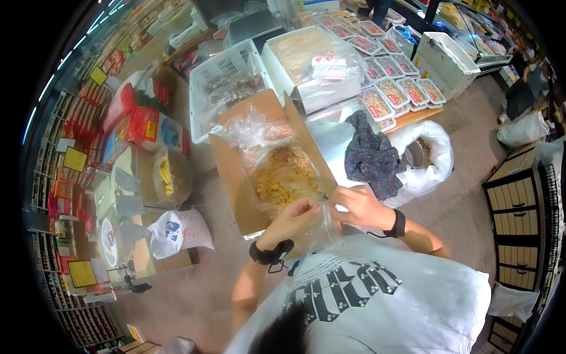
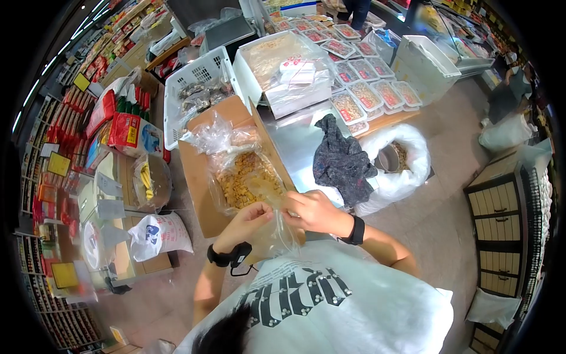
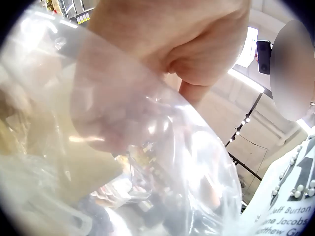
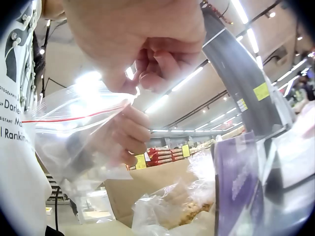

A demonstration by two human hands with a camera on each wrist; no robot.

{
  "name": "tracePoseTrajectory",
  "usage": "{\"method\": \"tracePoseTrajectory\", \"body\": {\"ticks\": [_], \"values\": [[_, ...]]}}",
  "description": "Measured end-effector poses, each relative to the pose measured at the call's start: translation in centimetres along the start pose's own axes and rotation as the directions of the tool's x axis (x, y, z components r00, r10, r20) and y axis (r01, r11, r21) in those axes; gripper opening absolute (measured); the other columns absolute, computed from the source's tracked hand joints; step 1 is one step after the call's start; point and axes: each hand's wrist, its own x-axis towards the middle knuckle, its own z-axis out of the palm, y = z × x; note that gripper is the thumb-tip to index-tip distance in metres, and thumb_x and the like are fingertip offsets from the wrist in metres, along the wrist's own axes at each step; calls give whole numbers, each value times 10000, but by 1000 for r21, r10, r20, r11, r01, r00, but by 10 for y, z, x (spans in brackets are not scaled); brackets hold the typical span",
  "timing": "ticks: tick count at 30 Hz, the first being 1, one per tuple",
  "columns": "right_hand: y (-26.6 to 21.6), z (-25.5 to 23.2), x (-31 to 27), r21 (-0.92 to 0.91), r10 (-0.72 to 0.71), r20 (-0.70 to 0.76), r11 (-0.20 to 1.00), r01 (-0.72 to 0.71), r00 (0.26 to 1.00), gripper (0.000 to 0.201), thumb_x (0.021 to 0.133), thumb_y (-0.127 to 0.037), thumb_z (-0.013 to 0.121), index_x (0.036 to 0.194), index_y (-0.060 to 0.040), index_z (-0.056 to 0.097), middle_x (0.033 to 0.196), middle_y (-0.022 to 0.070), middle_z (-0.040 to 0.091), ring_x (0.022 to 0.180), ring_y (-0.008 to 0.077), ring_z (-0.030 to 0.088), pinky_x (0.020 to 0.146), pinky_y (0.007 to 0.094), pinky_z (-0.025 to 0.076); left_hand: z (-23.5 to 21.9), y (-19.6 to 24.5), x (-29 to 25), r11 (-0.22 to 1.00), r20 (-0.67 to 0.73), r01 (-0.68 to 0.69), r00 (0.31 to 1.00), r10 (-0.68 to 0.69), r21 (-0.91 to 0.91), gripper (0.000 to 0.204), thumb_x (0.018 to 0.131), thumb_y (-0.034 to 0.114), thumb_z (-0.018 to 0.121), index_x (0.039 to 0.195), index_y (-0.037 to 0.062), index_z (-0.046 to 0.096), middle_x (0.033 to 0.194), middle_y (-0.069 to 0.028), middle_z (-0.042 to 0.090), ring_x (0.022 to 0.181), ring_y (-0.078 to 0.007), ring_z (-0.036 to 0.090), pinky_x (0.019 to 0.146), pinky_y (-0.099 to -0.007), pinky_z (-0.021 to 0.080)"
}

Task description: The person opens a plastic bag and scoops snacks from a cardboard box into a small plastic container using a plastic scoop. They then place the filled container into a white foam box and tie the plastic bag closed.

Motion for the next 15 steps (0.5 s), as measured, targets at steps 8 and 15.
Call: {"method": "tracePoseTrajectory", "body": {"ticks": [8, 15], "values": [[9, -14, -17, 78, 20, -61, 997, -15, 998, 166, 742, -87, 678, 843, -58, 551, 789, 70, 565, 582, 272, 582, 491, 347, 456, 18, 10, 23, 997, 82, 27, 996, -33, 74, 146, 954, 209, 534, 918, 67, 525, 836, 70, 489, 749, -3, 446, 644, -167, 378], [2, -39, -31, 357, 421, 103, 830, -429, 901, 167, 774, -146, 688, 869, -54, 587, 755, 15, 590, 581, 104, 540, 525, 258, 427, 26, 1, 51, 990, 143, -120, 984, 110, 69, 73, 955, 146, 510, 960, 75, 495, 865, 47, 504, 778, -25, 464, 671, -175, 390]]}}
